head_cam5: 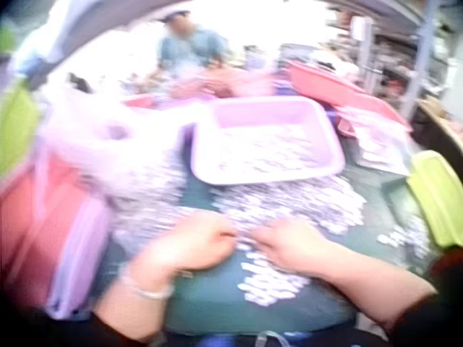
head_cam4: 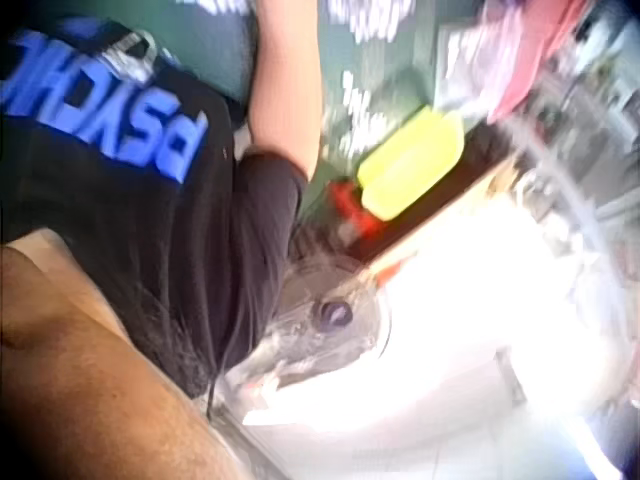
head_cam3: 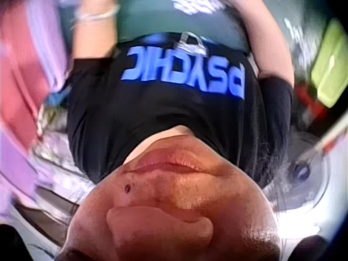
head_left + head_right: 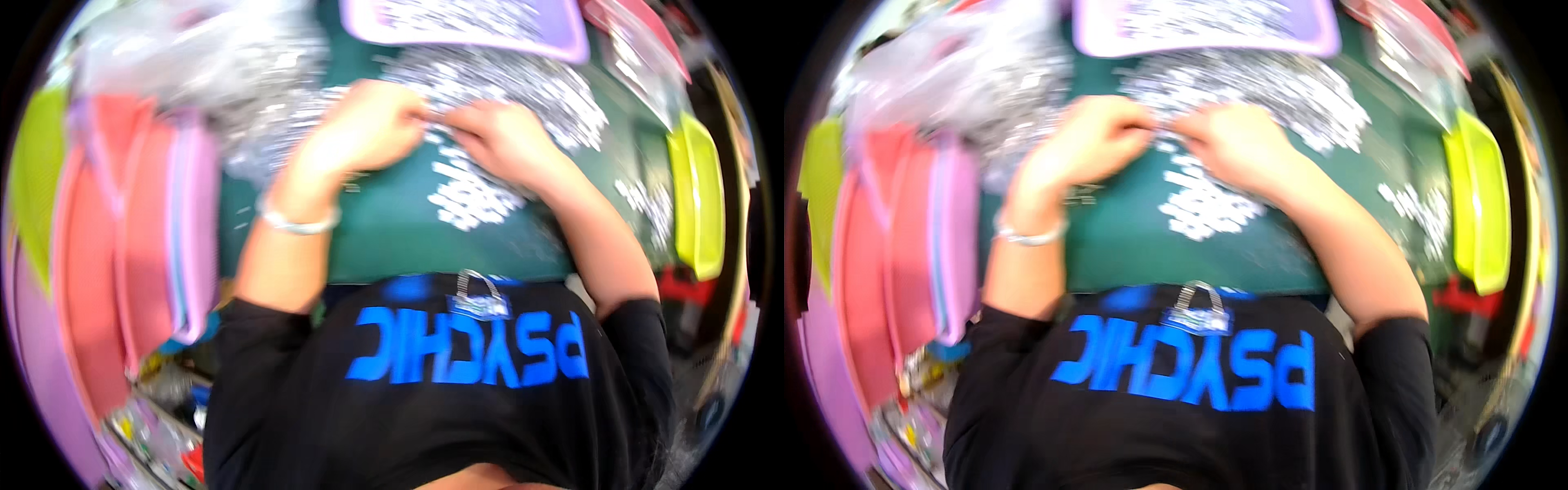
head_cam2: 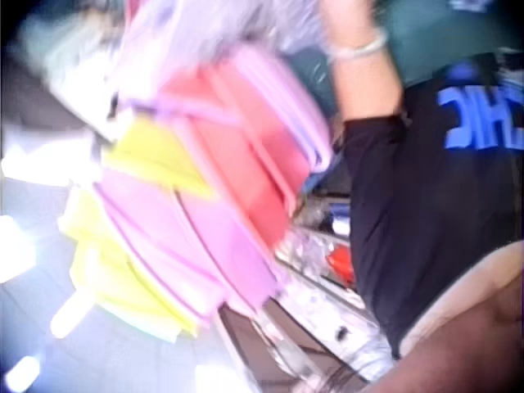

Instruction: The person sits at a green table and uses both hands to pick up small silver heart-shaped pieces and metal pins. They repeatedly insert the pins into the hearts and place the assembled items into a pile on the table.

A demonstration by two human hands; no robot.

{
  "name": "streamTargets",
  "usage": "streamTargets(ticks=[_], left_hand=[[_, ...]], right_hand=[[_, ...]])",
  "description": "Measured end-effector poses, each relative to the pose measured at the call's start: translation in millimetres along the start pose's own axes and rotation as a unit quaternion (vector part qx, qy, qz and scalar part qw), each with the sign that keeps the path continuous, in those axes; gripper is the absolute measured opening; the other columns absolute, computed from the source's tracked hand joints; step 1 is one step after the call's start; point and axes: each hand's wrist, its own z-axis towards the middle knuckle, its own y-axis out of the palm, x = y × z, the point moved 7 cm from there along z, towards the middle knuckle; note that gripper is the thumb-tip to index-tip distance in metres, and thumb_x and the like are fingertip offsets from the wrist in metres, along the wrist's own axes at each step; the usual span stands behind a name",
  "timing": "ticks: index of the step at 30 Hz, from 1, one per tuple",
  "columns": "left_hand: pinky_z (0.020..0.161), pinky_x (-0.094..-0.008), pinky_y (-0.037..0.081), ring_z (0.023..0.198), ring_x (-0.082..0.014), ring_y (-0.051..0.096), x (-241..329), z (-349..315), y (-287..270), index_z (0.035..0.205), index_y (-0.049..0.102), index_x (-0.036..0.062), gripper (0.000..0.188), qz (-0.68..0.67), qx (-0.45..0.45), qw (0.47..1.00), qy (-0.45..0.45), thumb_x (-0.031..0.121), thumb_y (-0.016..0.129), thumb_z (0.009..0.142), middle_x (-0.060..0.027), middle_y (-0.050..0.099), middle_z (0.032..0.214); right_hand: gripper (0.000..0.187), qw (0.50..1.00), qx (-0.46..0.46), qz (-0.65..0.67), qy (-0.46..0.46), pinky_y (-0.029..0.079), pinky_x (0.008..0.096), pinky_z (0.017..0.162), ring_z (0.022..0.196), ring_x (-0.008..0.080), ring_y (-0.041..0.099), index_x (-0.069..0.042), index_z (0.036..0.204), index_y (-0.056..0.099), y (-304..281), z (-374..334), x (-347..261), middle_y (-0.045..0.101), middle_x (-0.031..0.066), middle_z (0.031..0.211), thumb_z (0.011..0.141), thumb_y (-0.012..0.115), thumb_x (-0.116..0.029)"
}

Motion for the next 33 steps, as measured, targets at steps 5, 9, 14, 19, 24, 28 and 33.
streamTargets(ticks=[5,9,14,19,24,28,33], left_hand=[[0.072,-0.0472,0.052,0.083,-0.0378,0.064,4,-26,21,0.083,0.07,0.0086,0.017,-0.099,0.1,0.988,-0.061,0.015,0.057,0.075,-0.0174,0.067,0.083],[0.066,-0.0463,0.051,0.075,-0.0333,0.064,9,-71,40,0.075,0.068,0.0099,0.011,-0.073,0.152,0.985,-0.046,0.015,0.059,0.073,-0.0117,0.066,0.077],[0.066,-0.0455,0.049,0.078,-0.0319,0.061,11,-115,52,0.075,0.065,0.0102,0.006,-0.071,0.235,0.966,-0.077,0.014,0.063,0.073,-0.0081,0.063,0.075],[0.068,-0.0427,0.047,0.078,-0.0296,0.058,20,-131,65,0.074,0.064,0.0112,0.002,-0.05,0.368,0.928,0.015,0.012,0.063,0.073,-0.0053,0.06,0.073],[0.064,-0.0422,0.048,0.077,-0.0289,0.058,14,-118,73,0.073,0.065,0.0121,0.004,0.005,0.33,0.944,0.003,0.016,0.062,0.072,-0.0048,0.06,0.071],[0.061,-0.0423,0.048,0.074,-0.0291,0.059,11,-121,75,0.07,0.066,0.0129,0.007,0.047,0.327,0.944,-0.02,0.019,0.062,0.072,-0.0046,0.06,0.068],[0.061,-0.0423,0.049,0.073,-0.0292,0.06,14,-115,76,0.071,0.067,0.0141,0.009,0.074,0.336,0.939,0.011,0.02,0.061,0.073,-0.0042,0.062,0.068]], right_hand=[[0.009,0.999,0.048,-0.01,-0.008,0.05,0.0421,0.064,0.073,0.0339,0.062,-0.009,0.088,0.068,1,-10,7,0.063,0.012,0.081,0.08,0.065,-0.012],[0.01,0.997,0.067,0.037,-0.008,0.049,0.0423,0.067,0.074,0.0366,0.061,-0.003,0.088,0.066,-5,-10,3,0.063,0.0166,0.083,0.081,0.064,-0.009],[0.008,0.994,0.034,0.102,0.008,0.048,0.0359,0.064,0.068,0.0281,0.062,0.002,0.088,0.063,16,-8,31,0.062,0.0169,0.077,0.081,0.06,-0.001],[0.007,0.965,0.045,0.257,0.03,0.044,0.024,0.06,0.065,0.0086,0.052,0.004,0.09,0.062,28,-10,62,0.058,0.0046,0.076,0.086,0.059,0.0],[0.011,0.893,0.087,0.439,0.038,0.039,0.0208,0.055,0.063,0.0051,0.047,0.0,0.098,0.059,28,-10,101,0.056,0.0001,0.076,0.091,0.059,-0.009],[0.018,0.756,0.042,0.634,0.16,0.031,0.0181,0.05,0.063,0.0025,0.04,-0.005,0.107,0.057,30,-4,100,0.056,-0.0012,0.08,0.095,0.058,-0.019],[0.025,0.684,-0.038,0.699,0.207,0.042,0.0279,0.061,0.073,0.0142,0.053,-0.007,0.109,0.06,10,-18,81,0.063,0.0081,0.101,0.087,0.064,-0.019]])
